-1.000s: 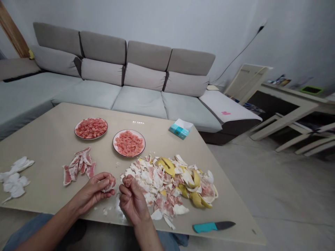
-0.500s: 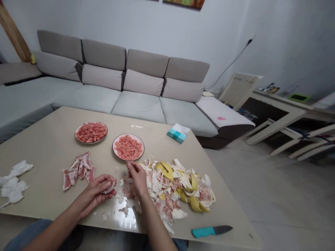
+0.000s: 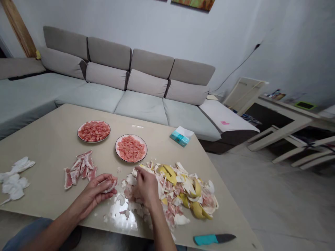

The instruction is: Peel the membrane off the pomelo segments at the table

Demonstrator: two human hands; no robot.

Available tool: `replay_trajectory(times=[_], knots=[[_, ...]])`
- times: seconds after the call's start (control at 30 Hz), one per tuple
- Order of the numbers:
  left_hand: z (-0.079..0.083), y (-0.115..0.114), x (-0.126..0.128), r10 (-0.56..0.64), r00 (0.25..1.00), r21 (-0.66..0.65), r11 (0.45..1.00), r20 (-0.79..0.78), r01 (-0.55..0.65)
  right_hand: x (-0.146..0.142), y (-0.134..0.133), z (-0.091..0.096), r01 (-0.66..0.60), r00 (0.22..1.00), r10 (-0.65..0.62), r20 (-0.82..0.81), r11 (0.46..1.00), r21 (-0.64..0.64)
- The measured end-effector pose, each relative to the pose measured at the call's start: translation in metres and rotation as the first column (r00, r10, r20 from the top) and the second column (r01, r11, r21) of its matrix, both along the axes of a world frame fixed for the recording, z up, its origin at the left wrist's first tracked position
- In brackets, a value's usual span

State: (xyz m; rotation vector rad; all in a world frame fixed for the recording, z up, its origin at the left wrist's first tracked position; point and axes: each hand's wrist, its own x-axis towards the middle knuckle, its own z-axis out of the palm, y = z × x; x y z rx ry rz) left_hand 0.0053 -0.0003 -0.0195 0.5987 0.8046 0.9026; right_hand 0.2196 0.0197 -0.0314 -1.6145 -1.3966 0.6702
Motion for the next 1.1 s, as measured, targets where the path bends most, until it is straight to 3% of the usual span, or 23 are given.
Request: replay_trajectory(times=[0.07,0.17,0.3,0.47,0.73,0.93,1.1], knots=[[0.001,-0.002,0.0,0.02,1.0,0.008,1.0,0.012,-0.02,-0.011,-0.025,0.001,-0.101,0.994,0.102,-0.024,0.994,0.037],[0.001,-0.003,0.003,0.035,0.999,0.041,0.999,-0.024,-0.034,-0.029,-0.048,0.005,-0.127,0.981,0.138,-0.139,0.988,0.086],[0.001,-0.002,0.008,0.03,0.978,0.206,0.979,-0.205,0.013,-0.042,-0.053,0.015,-0.222,0.941,0.224,-0.253,0.974,0.037],[0.001,-0.002,0.011,0.07,0.932,0.385,0.92,-0.356,0.078,-0.039,-0.052,0.019,-0.245,0.945,0.261,-0.199,0.964,0.101],[-0.006,-0.003,0.011,0.001,0.946,0.309,0.945,-0.325,0.105,-0.035,-0.052,0.015,-0.203,0.9,0.208,-0.383,0.978,0.054],[-0.002,-0.004,0.012,0.067,0.943,0.357,0.932,-0.325,0.057,-0.046,-0.052,0.006,-0.091,0.902,0.11,-0.417,0.994,0.065],[-0.002,-0.004,0.013,0.082,0.954,0.333,0.943,-0.287,0.019,-0.05,-0.051,0.007,-0.119,0.768,0.097,-0.633,0.993,0.008]])
